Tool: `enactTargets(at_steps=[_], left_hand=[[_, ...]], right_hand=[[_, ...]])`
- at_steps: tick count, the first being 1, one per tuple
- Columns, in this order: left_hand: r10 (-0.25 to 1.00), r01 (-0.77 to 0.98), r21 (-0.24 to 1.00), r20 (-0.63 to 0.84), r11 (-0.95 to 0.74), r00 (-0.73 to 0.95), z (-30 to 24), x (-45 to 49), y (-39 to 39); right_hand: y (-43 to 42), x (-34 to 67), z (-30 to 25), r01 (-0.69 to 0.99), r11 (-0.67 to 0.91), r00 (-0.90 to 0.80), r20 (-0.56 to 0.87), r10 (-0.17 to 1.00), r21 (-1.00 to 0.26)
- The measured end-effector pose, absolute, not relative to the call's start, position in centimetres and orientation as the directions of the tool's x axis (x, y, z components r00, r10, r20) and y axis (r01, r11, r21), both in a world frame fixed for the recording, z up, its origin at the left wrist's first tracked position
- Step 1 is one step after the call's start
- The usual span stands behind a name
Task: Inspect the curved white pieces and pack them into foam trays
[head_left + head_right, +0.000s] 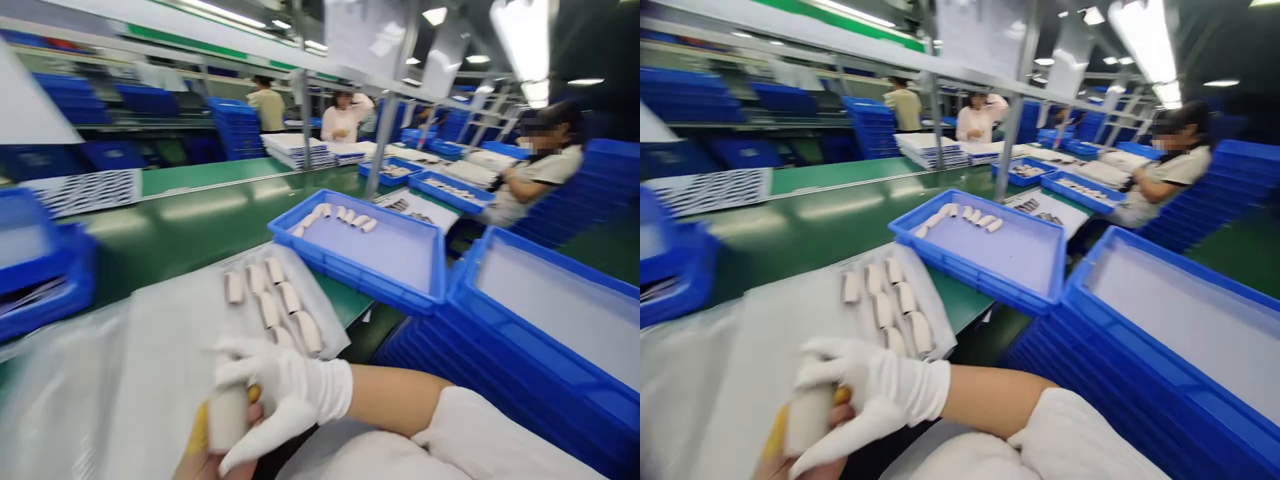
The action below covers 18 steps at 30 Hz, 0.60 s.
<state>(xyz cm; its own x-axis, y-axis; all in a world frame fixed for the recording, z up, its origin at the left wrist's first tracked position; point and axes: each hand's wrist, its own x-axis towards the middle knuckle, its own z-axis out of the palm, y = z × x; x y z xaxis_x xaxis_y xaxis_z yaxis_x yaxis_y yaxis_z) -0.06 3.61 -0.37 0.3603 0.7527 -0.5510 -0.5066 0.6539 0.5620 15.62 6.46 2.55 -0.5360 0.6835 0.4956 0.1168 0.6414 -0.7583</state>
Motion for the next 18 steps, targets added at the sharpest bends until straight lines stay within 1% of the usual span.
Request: enactTargets(at_steps=[1, 3, 8, 11, 15, 18], left_hand=[[0.783, -0.573, 0.555, -0.551, 0.602, 0.29, -0.6, -0.3, 3.1], [0.793, -0.615, 0.526, -0.528, 0.587, 0.305, -0.6, -0.2, 2.6], [0.822, -0.682, 0.478, -0.448, 0.553, 0.353, -0.3, 0.4, 2.6], [0.821, -0.652, 0.505, -0.423, 0.565, 0.384, -0.5, 0.3, 2.3], [0.819, -0.59, 0.568, -0.407, 0.573, 0.403, -0.8, 0.1, 2.1], [0.846, -0.575, 0.622, -0.349, 0.531, 0.404, -0.8, 0.1, 2.1]], right_hand=[[6.1, 15.7, 2.1, 0.068, 0.634, -0.507, 0.52, 0.687, -0.77], [5.7, 15.9, 1.4, 0.013, 0.592, -0.445, 0.526, 0.725, -0.806], [5.8, 15.7, 1.2, 0.038, 0.405, -0.356, 0.367, 0.859, -0.913], [7.0, 15.6, 1.0, -0.001, 0.279, -0.255, 0.27, 0.928, -0.96], [9.3, 16.5, 0.3, -0.1, 0.133, -0.045, 0.138, 0.989, -0.986], [9.6, 17.4, 0.3, -0.107, 0.077, -0.018, 0.079, 0.997, -0.991]])
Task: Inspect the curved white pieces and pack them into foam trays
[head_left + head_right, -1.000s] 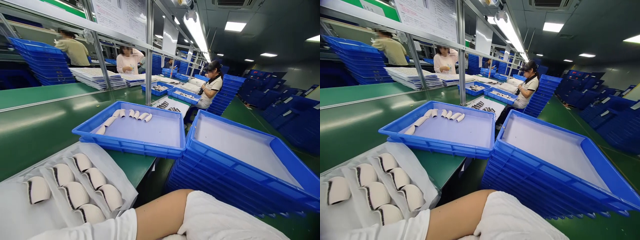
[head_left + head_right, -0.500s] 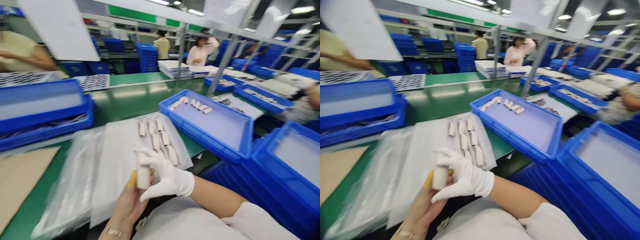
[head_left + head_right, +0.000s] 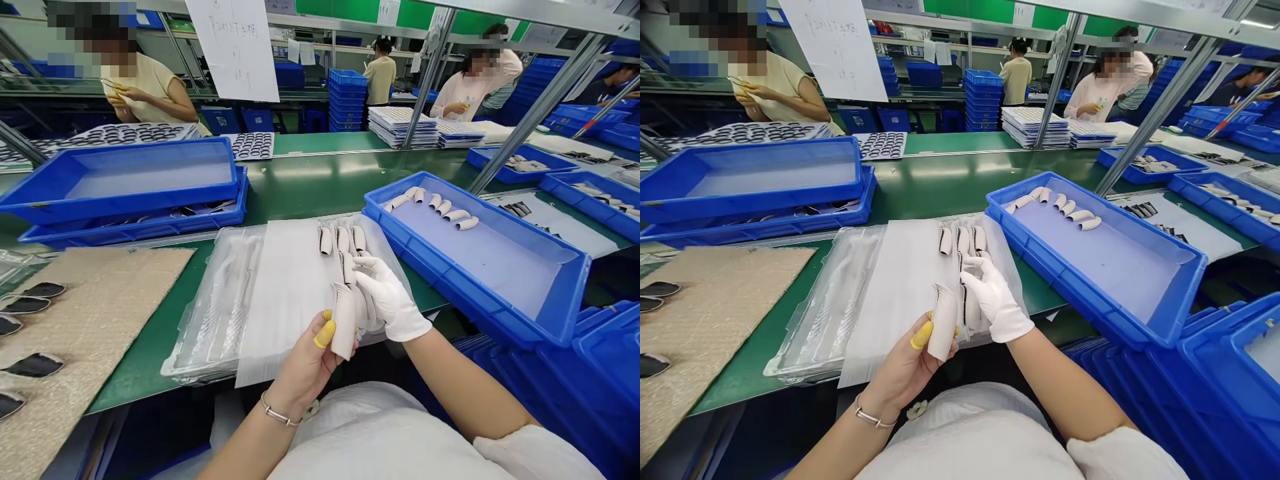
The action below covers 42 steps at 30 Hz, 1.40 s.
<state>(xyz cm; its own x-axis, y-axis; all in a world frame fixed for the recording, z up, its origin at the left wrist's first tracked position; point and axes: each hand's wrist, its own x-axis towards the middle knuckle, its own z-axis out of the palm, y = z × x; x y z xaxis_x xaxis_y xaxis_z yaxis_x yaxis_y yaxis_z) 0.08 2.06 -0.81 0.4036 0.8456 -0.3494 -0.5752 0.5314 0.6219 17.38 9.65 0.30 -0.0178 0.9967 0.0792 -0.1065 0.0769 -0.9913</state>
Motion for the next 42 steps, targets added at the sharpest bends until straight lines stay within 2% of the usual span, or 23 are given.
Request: enactTargets(at_steps=[4, 8, 10, 15, 20, 22, 25, 28, 42], left_hand=[[0.878, -0.57, 0.671, -0.311, 0.474, 0.364, -0.9, 0.3, 2.1], [0.896, -0.524, 0.731, -0.308, 0.438, 0.319, -0.9, 0.6, 2.2], [0.893, -0.494, 0.751, -0.306, 0.439, 0.33, -0.9, 0.6, 2.2], [0.851, -0.452, 0.735, -0.343, 0.506, 0.397, -1.3, 0.4, 2.0], [0.836, -0.478, 0.69, -0.393, 0.544, 0.383, -1.1, 0.3, 1.9], [0.841, -0.474, 0.699, -0.393, 0.536, 0.371, -1.0, 0.4, 2.0], [0.853, -0.435, 0.74, -0.384, 0.514, 0.354, -0.8, 0.6, 2.1], [0.863, -0.364, 0.791, -0.387, 0.492, 0.325, -0.8, 0.7, 2.2], [0.927, -0.139, 0.934, -0.292, 0.33, 0.236, -1.3, 0.6, 2.6]], right_hand=[[7.6, 17.5, 1.4, 0.019, 0.02, -0.135, 0.018, 0.991, -1.0], [5.8, 16.8, 2.3, 0.332, 0.18, -0.211, 0.113, 0.971, -0.926], [5.9, 16.6, 2.5, 0.398, 0.2, -0.188, 0.134, 0.973, -0.895], [7.5, 17.2, 1.9, 0.209, 0.073, -0.203, 0.03, 0.979, -0.975], [8.7, 18.3, 0.7, -0.065, 0.017, 0.06, 0.013, 0.998, -0.998], [8.6, 18.5, 0.7, -0.096, 0.036, 0.064, 0.03, 0.998, -0.995], [8.0, 18.4, 1.3, 0.063, 0.003, -0.135, -0.005, 0.991, -0.998], [7.3, 18.0, 1.8, 0.263, 0.049, -0.275, -0.026, 0.961, -0.964], [7.5, 17.4, 2.5, 0.515, 0.289, -0.38, 0.087, 0.921, -0.807]])
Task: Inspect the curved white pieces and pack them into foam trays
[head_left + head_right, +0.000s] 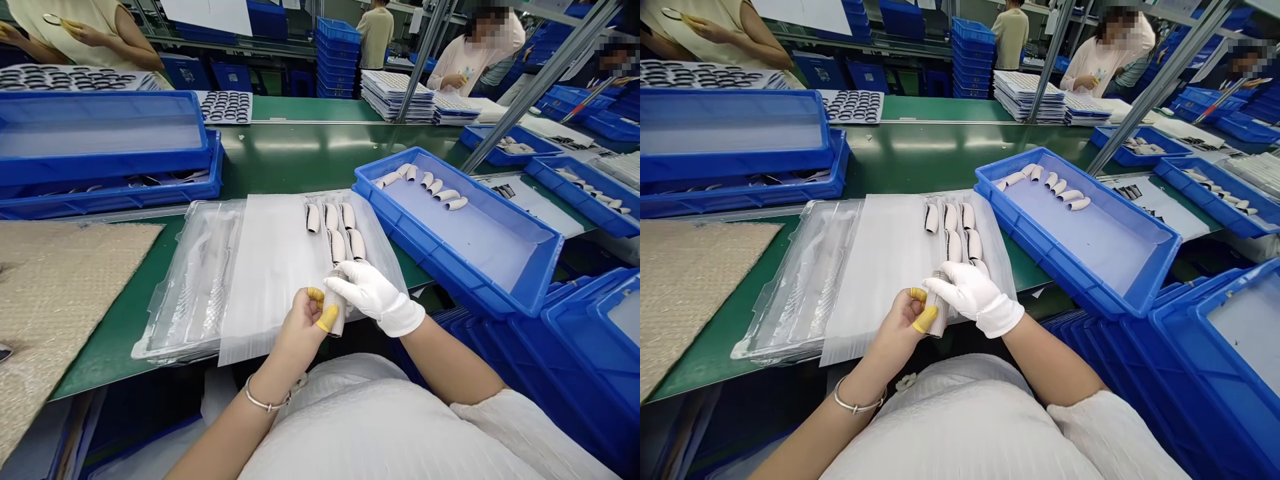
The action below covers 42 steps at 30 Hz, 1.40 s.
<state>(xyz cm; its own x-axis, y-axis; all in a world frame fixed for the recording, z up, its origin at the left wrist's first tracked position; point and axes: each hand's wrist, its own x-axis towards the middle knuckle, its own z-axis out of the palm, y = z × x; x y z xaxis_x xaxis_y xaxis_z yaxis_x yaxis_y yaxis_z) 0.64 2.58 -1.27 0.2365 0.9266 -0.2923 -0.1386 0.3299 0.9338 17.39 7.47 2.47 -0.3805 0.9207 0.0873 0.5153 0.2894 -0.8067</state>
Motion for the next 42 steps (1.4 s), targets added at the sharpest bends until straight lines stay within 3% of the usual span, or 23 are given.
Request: enactTargets(at_steps=[2, 4, 8, 11, 14, 18, 23, 26, 31, 37, 42], left_hand=[[0.932, -0.166, 0.935, -0.269, 0.313, 0.241, -1.1, 0.6, 2.5], [0.918, -0.291, 0.888, -0.273, 0.355, 0.287, -1.0, 0.5, 2.3], [0.783, -0.494, 0.619, -0.377, 0.61, 0.495, -0.9, 0.6, 2.0], [0.699, -0.559, 0.421, -0.391, 0.715, 0.599, -1.2, 0.8, 1.7], [0.699, -0.623, 0.318, -0.33, 0.715, 0.634, -1.6, 0.8, 1.5], [0.726, -0.641, 0.342, -0.342, 0.687, 0.596, -1.7, 0.7, 1.4], [0.855, -0.681, 0.519, -0.361, 0.517, 0.373, -1.1, 1.0, 1.8], [0.902, -0.672, 0.602, -0.318, 0.43, 0.291, -1.1, 1.3, 1.9], [0.883, -0.632, 0.619, -0.359, 0.467, 0.301, -1.1, 1.1, 1.8], [0.705, -0.649, 0.347, -0.559, 0.677, 0.436, 0.0, 0.8, 2.1], [0.727, -0.72, 0.242, -0.47, 0.651, 0.5, -0.1, 1.0, 2.4]], right_hand=[[7.6, 17.4, 2.4, 0.471, 0.253, -0.361, 0.077, 0.929, -0.845], [7.6, 17.4, 2.2, 0.32, 0.121, -0.287, 0.026, 0.958, -0.939], [7.4, 16.9, 1.4, -0.129, -0.131, -0.241, -0.097, 0.966, -0.983], [7.0, 16.2, 0.7, -0.26, -0.156, -0.246, -0.091, 0.965, -0.953], [6.9, 15.7, 0.0, -0.322, -0.134, -0.241, -0.056, 0.969, -0.937], [7.1, 15.9, -0.4, -0.301, -0.088, -0.26, -0.007, 0.965, -0.949], [6.5, 16.4, 0.6, 0.042, 0.03, -0.244, 0.019, 0.97, -0.999], [6.1, 16.2, 1.2, 0.168, 0.0, -0.271, -0.047, 0.961, -0.986], [7.0, 15.9, 0.8, -0.053, -0.151, -0.233, -0.135, 0.963, -0.987], [8.2, 16.0, -0.9, -0.259, -0.291, -0.219, -0.237, 0.946, -0.921], [8.3, 16.1, -1.2, -0.395, -0.312, -0.321, -0.189, 0.928, -0.864]])
